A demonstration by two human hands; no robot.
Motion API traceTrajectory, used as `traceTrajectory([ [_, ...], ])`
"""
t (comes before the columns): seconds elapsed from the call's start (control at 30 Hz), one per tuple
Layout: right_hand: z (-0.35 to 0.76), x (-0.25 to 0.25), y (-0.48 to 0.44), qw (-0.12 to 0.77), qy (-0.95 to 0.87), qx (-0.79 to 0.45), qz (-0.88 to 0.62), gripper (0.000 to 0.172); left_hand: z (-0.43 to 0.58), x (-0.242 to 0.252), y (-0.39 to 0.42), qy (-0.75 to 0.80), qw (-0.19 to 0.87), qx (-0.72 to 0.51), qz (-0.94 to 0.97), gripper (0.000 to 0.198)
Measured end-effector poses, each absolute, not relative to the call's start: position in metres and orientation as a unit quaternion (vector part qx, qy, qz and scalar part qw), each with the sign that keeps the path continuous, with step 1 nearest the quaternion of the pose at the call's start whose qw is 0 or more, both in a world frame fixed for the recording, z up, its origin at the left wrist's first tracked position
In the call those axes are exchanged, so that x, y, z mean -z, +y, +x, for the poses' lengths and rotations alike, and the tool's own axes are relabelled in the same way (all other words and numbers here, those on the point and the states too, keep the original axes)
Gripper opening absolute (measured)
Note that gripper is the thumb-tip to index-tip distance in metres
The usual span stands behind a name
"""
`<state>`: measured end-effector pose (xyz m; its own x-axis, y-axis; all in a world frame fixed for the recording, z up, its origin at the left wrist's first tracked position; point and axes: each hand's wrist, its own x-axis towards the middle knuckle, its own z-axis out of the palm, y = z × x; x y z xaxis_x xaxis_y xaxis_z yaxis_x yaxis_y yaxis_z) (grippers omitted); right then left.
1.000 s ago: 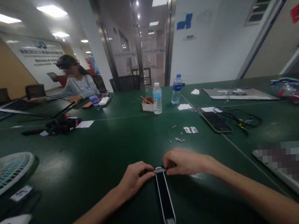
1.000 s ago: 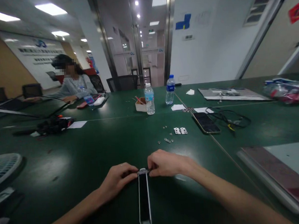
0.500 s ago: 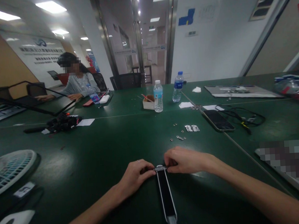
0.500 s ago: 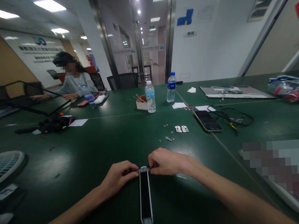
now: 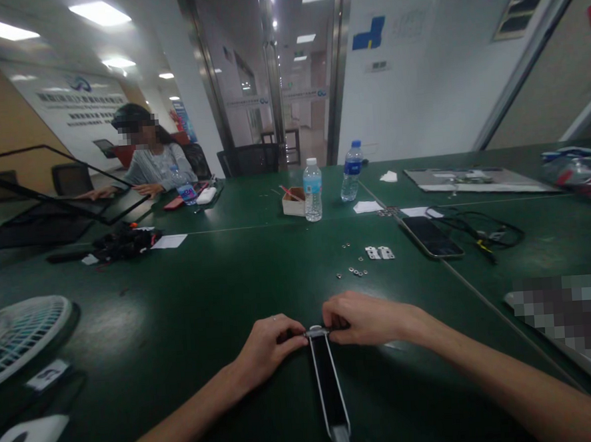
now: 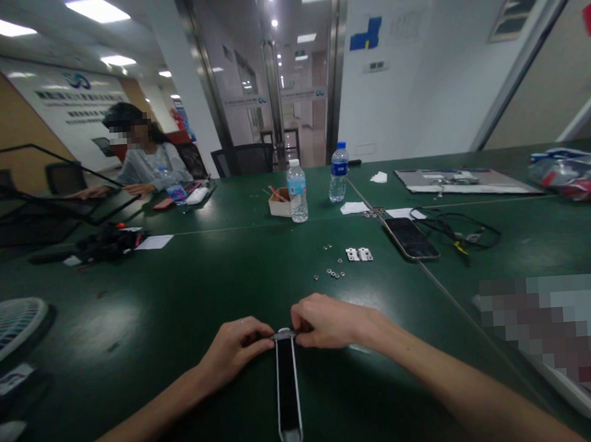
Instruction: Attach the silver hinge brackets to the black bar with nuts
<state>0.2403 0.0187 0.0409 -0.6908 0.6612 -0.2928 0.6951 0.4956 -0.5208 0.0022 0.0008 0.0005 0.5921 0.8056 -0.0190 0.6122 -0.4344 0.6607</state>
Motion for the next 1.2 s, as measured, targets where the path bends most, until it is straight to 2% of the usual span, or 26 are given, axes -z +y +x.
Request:
traceTrajectory([
  [0.47,0.241,-0.041,0.019,0.033,0.866,0.314,0.388,0.02,0.001,0.001,0.001,0.425,0.319,-0.147,0.835,0.015],
  [0.73,0.245,-0.048,0.019,0.057,0.847,0.322,0.419,0.027,0.0,0.003,0.002,0.422,0.311,-0.155,0.837,0.015],
  [0.93,0.241,-0.056,0.017,0.092,0.837,0.327,0.429,0.019,0.001,0.004,0.002,0.413,0.308,-0.163,0.842,0.014],
  [1.2,0.239,-0.049,0.017,0.064,0.87,0.29,0.394,0.018,0.003,0.002,-0.001,0.403,0.306,-0.158,0.848,0.015],
])
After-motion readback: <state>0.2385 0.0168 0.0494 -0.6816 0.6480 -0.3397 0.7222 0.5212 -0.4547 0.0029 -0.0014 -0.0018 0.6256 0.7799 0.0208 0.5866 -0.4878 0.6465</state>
